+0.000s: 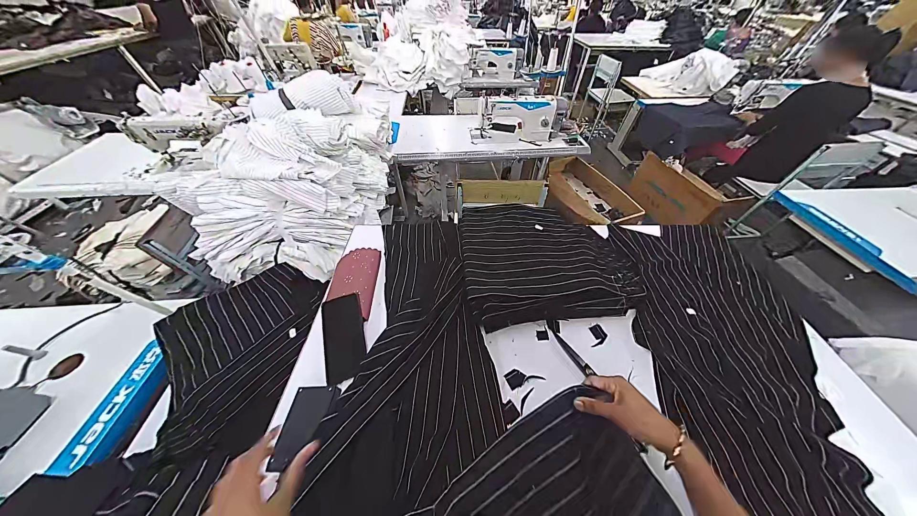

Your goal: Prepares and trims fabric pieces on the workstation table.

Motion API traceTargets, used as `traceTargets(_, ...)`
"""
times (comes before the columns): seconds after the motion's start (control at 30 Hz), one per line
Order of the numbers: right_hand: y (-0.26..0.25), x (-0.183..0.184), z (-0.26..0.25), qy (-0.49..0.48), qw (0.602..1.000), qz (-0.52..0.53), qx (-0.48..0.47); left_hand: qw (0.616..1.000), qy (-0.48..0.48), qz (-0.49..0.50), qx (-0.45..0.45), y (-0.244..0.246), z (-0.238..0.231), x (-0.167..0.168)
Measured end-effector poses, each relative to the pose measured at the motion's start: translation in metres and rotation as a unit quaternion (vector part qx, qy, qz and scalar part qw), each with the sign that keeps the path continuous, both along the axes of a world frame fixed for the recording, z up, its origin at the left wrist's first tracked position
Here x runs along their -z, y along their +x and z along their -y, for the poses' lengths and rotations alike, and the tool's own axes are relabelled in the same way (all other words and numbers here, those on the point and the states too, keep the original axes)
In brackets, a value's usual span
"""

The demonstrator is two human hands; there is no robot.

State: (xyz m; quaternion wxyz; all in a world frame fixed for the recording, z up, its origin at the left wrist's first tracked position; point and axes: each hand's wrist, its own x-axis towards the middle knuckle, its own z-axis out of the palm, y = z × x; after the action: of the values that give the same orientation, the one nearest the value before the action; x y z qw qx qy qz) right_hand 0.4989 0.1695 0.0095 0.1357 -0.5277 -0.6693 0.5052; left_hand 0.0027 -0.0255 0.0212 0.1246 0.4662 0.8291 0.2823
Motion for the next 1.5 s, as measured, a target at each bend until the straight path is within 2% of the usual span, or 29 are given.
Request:
traceTargets(0.1,-0.025,0.031,0.01,0.045,0.979,-0.094,0.175,0.991,0.017,0.011,0.132,0.069,-0.114,0.042)
traceTargets(0.2,-0.04,0.04,0.023,0.056,0.948,-0.156,0.271,0.976,-0.055,0.002,0.21,0.126,-0.219,0.062)
traceTargets(0.3,-0.045,0.033,0.029,0.077,0.939,-0.175,0.287,0.974,-0.137,-0.019,0.182,0.136,-0.293,0.069)
traceTargets(0.37,-0.041,0.022,0.035,0.118,0.943,-0.172,0.258,0.986,-0.091,0.078,0.116,0.123,-0.309,0.058)
traceTargets(0.4,-0.039,0.014,0.038,0.15,0.945,-0.157,0.243,0.984,-0.028,0.156,0.08,0.118,-0.307,0.046)
traceTargets(0.47,-0.036,-0.004,0.046,0.201,0.95,-0.089,0.223,0.945,0.087,0.313,0.027,0.112,-0.283,0.01)
traceTargets(0.53,-0.04,-0.017,0.054,0.231,0.954,0.002,0.191,0.882,0.153,0.445,0.039,0.115,-0.241,-0.032)
traceTargets(0.6,-0.057,-0.032,0.063,0.264,0.956,0.023,0.123,0.841,0.162,0.509,0.091,0.123,-0.192,-0.07)
traceTargets(0.63,-0.069,-0.045,0.068,0.267,0.961,-0.011,0.077,0.839,0.163,0.505,0.119,0.127,-0.169,-0.084)
traceTargets(0.7,-0.092,-0.079,0.081,0.207,0.959,-0.185,-0.061,0.854,0.186,0.452,0.179,0.135,-0.128,-0.097)
traceTargets(0.73,-0.104,-0.096,0.087,0.158,0.935,-0.282,-0.148,0.859,0.204,0.417,0.214,0.138,-0.108,-0.099)
traceTargets(0.8,-0.128,-0.126,0.097,0.119,0.885,-0.372,-0.255,0.854,0.234,0.384,0.262,0.144,-0.07,-0.103)
traceTargets(0.83,-0.138,-0.135,0.102,0.146,0.882,-0.371,-0.253,0.847,0.245,0.387,0.27,0.147,-0.052,-0.106)
traceTargets(0.9,-0.152,-0.139,0.114,0.214,0.903,-0.325,-0.184,0.837,0.26,0.401,0.267,0.15,-0.02,-0.11)
traceTargets(1.07,-0.166,-0.14,0.143,0.196,0.93,-0.291,-0.11,0.835,0.29,0.4,0.242,0.148,0.025,-0.108)
traceTargets(1.5,-0.169,-0.145,0.174,0.153,0.955,-0.249,-0.058,0.809,0.344,0.304,0.366,0.131,0.038,-0.096)
